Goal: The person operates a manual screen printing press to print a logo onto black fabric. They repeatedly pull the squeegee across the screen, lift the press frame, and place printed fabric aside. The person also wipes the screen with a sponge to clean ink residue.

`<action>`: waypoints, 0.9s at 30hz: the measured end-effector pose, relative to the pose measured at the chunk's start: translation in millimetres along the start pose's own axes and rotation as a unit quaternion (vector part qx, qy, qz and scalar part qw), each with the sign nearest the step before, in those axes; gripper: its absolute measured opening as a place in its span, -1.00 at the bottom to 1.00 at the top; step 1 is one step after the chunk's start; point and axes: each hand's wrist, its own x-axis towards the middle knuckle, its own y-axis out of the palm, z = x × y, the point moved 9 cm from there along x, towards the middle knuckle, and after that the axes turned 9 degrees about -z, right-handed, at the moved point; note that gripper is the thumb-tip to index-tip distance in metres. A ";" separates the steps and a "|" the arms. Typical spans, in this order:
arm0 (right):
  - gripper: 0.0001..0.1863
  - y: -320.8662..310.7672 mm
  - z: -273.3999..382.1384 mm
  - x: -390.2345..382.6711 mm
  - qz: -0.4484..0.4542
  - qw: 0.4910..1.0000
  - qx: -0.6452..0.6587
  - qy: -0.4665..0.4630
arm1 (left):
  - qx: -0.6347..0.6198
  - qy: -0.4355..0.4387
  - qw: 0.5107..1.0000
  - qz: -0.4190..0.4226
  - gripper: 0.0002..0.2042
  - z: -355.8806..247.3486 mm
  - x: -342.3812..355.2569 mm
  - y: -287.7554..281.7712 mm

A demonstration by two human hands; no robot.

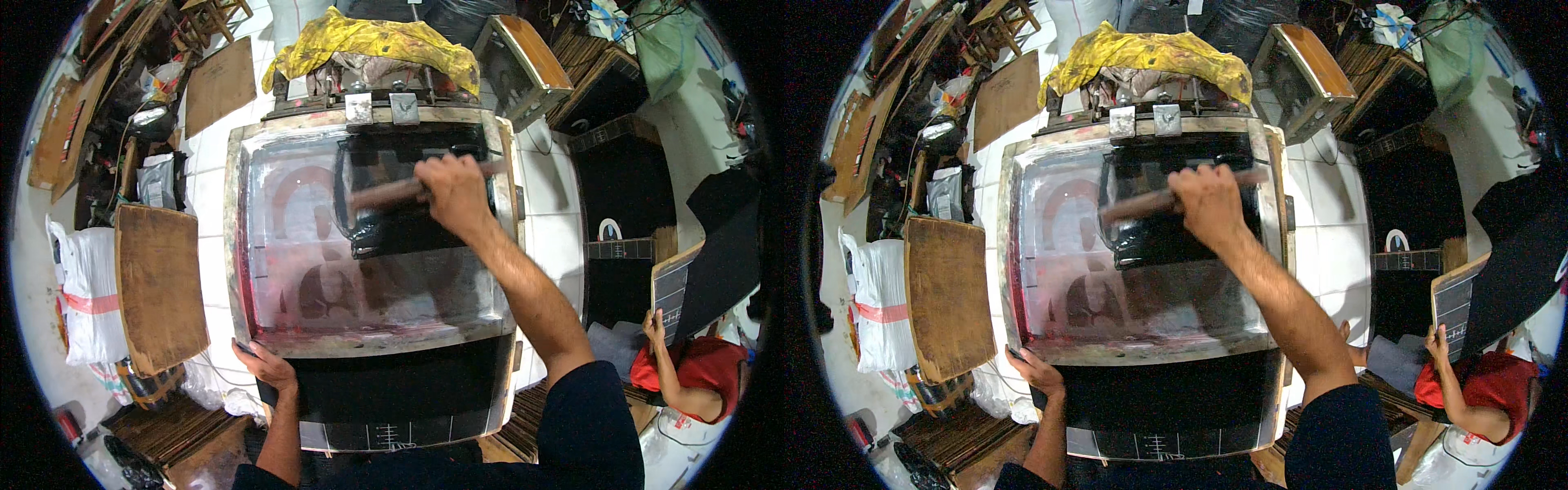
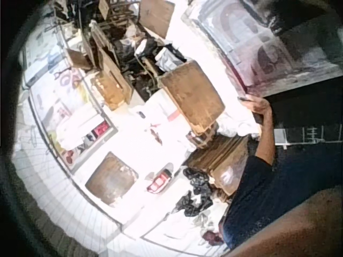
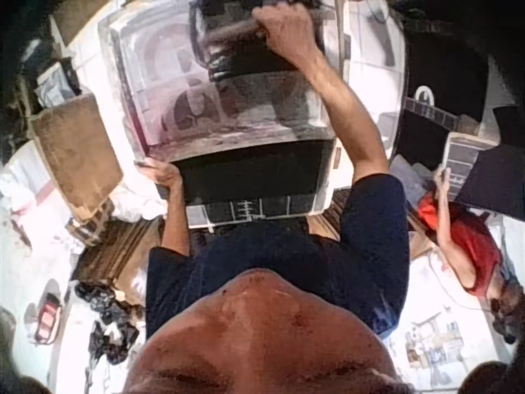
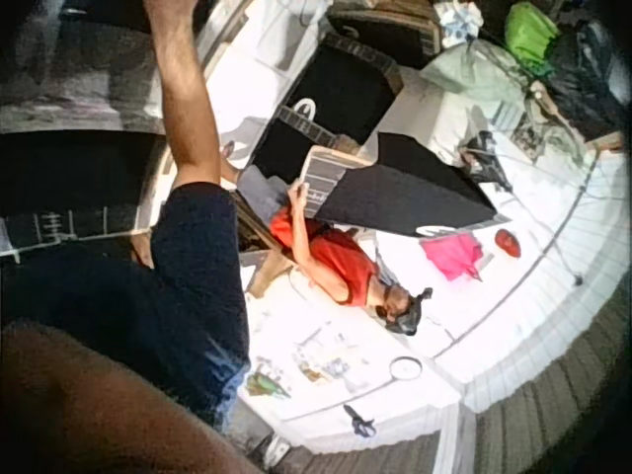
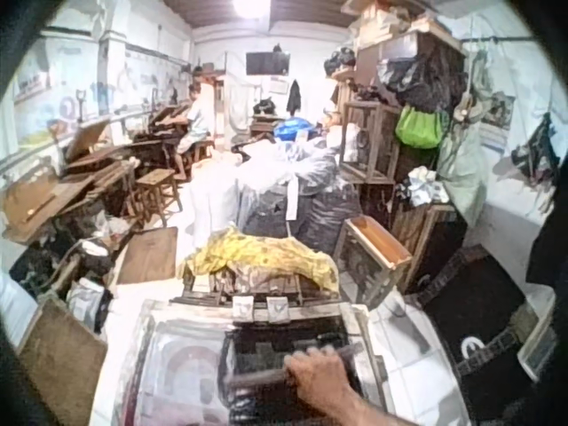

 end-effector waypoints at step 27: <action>-0.63 57.3 -55.2 44.7 -0.012 0.995 -0.081 0.063 | -0.004 0.003 1.000 0.015 -0.35 3.0 1.5 -0.1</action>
